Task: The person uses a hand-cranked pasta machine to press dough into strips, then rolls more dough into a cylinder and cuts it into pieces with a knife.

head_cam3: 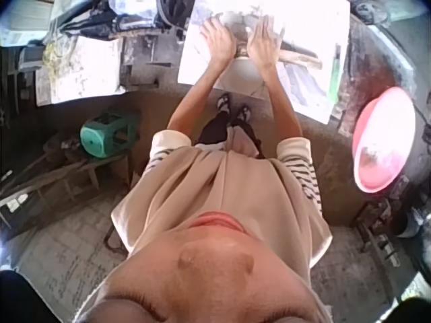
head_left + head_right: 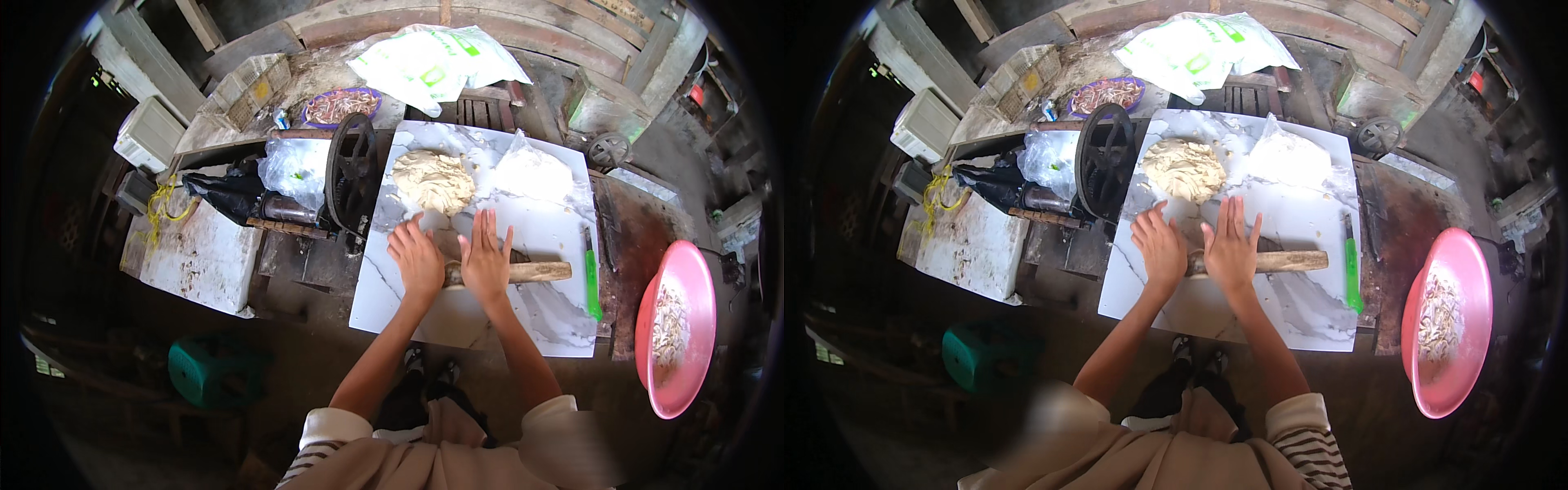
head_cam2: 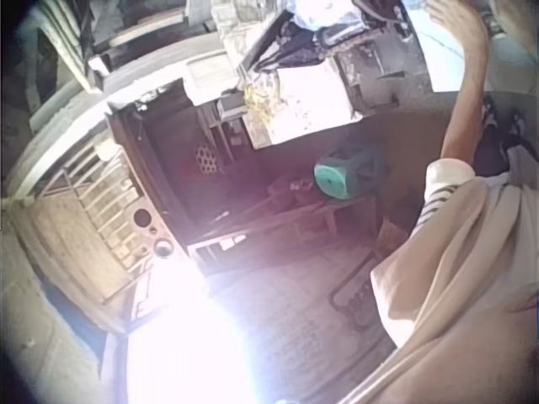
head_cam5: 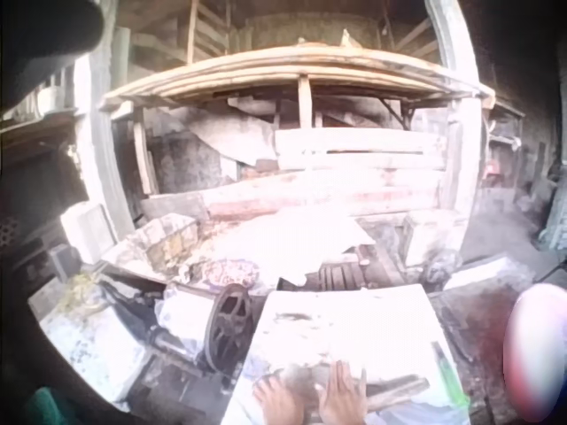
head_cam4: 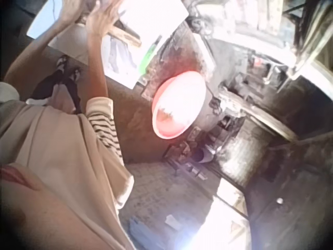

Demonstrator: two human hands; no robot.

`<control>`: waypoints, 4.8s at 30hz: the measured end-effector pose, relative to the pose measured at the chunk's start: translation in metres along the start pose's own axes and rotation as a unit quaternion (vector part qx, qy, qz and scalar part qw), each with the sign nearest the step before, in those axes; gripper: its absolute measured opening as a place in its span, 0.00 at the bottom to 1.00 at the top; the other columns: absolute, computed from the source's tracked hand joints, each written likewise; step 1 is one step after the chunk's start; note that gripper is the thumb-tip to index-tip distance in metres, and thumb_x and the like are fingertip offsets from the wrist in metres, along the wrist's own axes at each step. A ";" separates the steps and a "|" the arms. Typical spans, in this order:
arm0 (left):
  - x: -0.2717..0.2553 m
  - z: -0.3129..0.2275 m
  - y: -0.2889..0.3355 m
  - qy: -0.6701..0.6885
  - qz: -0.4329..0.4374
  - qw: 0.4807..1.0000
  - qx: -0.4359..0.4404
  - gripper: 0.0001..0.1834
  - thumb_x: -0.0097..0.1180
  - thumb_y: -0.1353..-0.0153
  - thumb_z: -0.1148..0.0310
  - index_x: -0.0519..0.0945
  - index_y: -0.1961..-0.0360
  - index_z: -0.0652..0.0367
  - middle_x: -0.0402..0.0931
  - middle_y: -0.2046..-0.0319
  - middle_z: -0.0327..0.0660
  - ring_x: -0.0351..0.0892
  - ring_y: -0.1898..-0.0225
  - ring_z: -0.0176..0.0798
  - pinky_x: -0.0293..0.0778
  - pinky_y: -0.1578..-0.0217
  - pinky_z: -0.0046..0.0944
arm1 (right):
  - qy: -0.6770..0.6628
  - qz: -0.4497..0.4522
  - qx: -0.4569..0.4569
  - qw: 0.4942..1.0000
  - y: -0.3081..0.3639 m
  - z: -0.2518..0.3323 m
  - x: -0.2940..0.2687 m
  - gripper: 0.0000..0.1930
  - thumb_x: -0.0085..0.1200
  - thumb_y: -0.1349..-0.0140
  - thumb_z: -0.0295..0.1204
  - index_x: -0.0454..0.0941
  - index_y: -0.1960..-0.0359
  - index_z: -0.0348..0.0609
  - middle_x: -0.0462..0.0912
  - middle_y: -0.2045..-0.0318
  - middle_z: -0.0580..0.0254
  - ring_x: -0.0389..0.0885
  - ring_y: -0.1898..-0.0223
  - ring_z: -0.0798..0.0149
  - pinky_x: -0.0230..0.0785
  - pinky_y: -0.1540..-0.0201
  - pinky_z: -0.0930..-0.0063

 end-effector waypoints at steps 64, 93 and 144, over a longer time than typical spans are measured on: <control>0.012 0.014 0.004 0.031 0.038 0.998 0.033 0.31 0.43 0.40 0.64 0.49 0.39 0.66 0.46 0.40 0.53 0.37 0.36 0.58 0.32 0.41 0.65 | 0.003 0.002 0.005 1.000 0.030 0.008 -0.012 0.23 0.39 0.37 0.44 0.67 0.48 0.41 0.63 0.43 0.55 0.53 0.37 0.55 0.39 0.38 0.44; 0.016 0.017 0.004 0.055 0.033 0.998 -0.022 0.33 0.43 0.41 0.70 0.45 0.38 0.66 0.44 0.39 0.54 0.36 0.35 0.59 0.34 0.43 0.68 | 0.057 0.016 0.030 0.998 0.013 0.009 -0.014 0.30 0.36 0.37 0.43 0.54 0.41 0.31 0.54 0.38 0.48 0.45 0.34 0.60 0.31 0.37 0.43; 0.019 0.015 -0.009 0.280 0.351 0.855 0.262 0.09 0.58 0.49 0.66 0.79 0.70 0.61 0.76 0.74 0.46 0.75 0.74 0.46 0.70 0.71 0.37 | -0.231 0.043 -0.108 0.966 0.086 -0.011 -0.058 0.23 0.62 0.59 0.26 0.67 0.60 0.39 0.68 0.62 0.53 0.66 0.54 0.49 0.59 0.46 0.57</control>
Point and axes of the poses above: each hand's wrist, its own y-axis away from the middle knuckle, its own x-axis out of the palm, z = x × y, the point moved 3 cm from there along -y, towards the middle knuckle
